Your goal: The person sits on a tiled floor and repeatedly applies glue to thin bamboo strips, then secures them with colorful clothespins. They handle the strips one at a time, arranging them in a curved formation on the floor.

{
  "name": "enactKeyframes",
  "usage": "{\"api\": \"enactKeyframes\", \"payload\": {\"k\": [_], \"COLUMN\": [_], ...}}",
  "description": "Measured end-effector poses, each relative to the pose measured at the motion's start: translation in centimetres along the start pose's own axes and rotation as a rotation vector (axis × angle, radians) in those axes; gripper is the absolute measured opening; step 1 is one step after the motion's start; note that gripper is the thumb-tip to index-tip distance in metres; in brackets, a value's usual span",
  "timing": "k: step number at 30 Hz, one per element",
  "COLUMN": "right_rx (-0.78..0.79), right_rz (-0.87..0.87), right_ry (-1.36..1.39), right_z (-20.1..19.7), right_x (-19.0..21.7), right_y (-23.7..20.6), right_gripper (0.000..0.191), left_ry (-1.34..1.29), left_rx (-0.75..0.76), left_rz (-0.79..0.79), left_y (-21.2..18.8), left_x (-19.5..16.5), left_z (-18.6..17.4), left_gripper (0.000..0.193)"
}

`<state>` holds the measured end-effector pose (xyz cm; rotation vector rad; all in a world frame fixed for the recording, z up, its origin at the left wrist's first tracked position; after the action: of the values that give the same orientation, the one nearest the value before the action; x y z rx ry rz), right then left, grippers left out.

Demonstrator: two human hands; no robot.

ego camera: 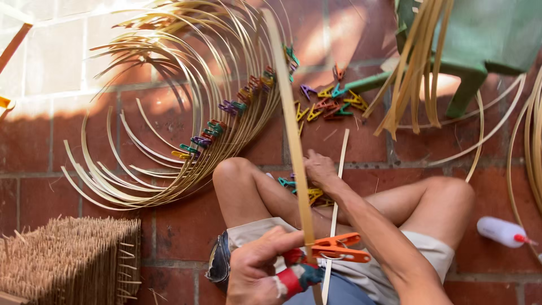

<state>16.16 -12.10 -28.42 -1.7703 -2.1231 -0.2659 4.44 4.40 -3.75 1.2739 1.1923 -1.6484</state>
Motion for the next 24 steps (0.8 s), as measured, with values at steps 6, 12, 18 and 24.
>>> {"api": "enactKeyframes", "payload": {"k": [6, 12, 18, 24], "right_rx": [-0.395, -0.265, 0.169, -0.163], "right_rz": [0.082, -0.224, -0.095, -0.181], "right_ry": [0.495, 0.416, 0.096, 0.192], "right_z": [-13.5, -35.4, -32.7, -38.1], "right_x": [-6.5, -0.4, 6.9, 13.2], "right_y": [0.5, -4.1, -2.6, -3.9], "right_gripper": [0.012, 0.032, 0.036, 0.034], "left_ry": [-0.130, -0.285, -0.310, -0.309], "left_rx": [0.025, 0.055, 0.076, 0.030], "left_rz": [-0.078, -0.022, -0.059, -0.073], "left_y": [0.3, 0.2, 0.0, 0.1], "left_x": [0.8, 1.8, 1.9, 1.8], "left_z": [2.8, 3.8, 3.3, 2.7], "left_gripper": [0.037, 0.020, 0.017, 0.018]}}
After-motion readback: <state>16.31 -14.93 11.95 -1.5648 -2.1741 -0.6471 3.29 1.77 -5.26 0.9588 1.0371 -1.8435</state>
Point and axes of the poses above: each hand's wrist, its own y-axis towards the middle knuckle, its own z-axis out of the palm, x = y × z, the point moved 4 cm from there along y, towards the middle knuckle, and after that the axes turned 6 degrees about -x, right-handed, at the moved point
